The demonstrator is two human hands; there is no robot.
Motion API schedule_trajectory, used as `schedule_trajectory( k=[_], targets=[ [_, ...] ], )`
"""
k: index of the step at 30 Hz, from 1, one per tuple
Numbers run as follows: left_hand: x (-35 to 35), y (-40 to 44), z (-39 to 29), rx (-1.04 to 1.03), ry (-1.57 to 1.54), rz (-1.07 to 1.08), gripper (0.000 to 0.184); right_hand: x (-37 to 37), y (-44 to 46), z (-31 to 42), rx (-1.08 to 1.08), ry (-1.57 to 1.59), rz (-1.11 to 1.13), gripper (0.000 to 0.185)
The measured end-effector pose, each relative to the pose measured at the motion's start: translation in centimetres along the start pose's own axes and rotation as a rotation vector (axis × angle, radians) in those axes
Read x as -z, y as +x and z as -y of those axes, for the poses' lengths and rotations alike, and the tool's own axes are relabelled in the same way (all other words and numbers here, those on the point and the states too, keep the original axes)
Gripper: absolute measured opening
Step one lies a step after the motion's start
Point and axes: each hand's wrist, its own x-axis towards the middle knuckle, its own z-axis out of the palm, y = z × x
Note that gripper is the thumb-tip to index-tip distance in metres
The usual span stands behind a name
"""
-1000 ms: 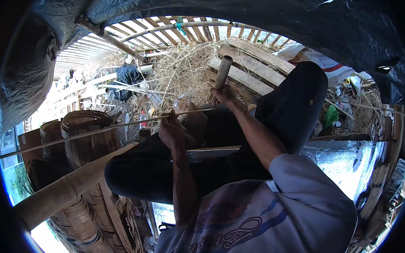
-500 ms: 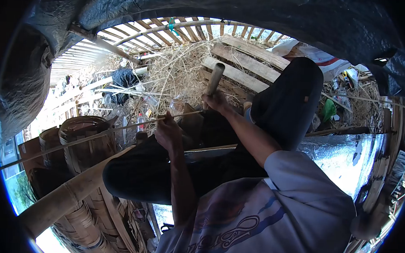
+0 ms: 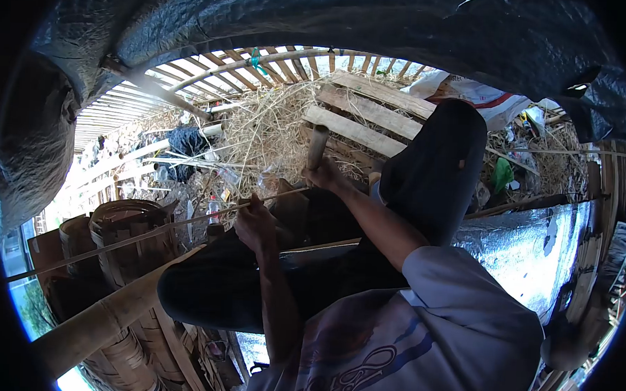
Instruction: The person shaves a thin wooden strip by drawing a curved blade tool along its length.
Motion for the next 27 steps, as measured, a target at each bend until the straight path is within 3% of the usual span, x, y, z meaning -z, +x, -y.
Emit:
schedule_trajectory(
  k=[1,3,7,9,14,17,20,22,24,27],
  targets=[
    [0.5,-0.2,-0.6,0.029,-0.035,0.025,0.043,-0.2,-0.9,-0.6,0.001,-0.001,-0.004,0.034],
    [0.5,0.0,-0.9,0.062,-0.074,0.038,0.043,-0.1,-2.1,-1.1,0.117,-0.479,0.009,0.037],
    [-0.1,0.2,-0.1,0.053,-0.015,-0.023,0.041,0.8,-0.8,-0.2,-0.052,-0.35,0.05,0.042],
    [-0.2,0.1,0.0,0.052,-0.037,-0.039,0.04,1.2,0.7,-0.3,-0.211,-0.07,0.121,0.044],
    [0.5,1.5,0.7,0.077,-0.101,-0.043,0.037,1.5,1.1,-3.8,-0.175,-0.345,-0.095,0.046],
    [3.7,2.8,1.0,0.023,-0.116,-0.175,0.035,1.8,-0.5,-3.5,-0.183,-0.447,-0.164,0.047],
    [7.4,2.7,1.7,0.001,-0.139,-0.241,0.037,2.5,-1.3,-1.4,-0.249,-0.46,-0.03,0.047],
    [9.8,2.6,0.8,0.102,-0.04,-0.161,0.037,2.0,-0.4,-1.9,-0.242,-0.467,-0.042,0.045],
    [8.1,2.9,3.3,0.139,-0.057,-0.153,0.036,1.7,-0.3,-1.8,-0.213,-0.466,-0.047,0.044],
    [6.9,2.1,3.8,0.031,0.124,-0.272,0.032,1.5,-0.6,1.0,-0.154,-0.367,0.012,0.043]
  ],
)
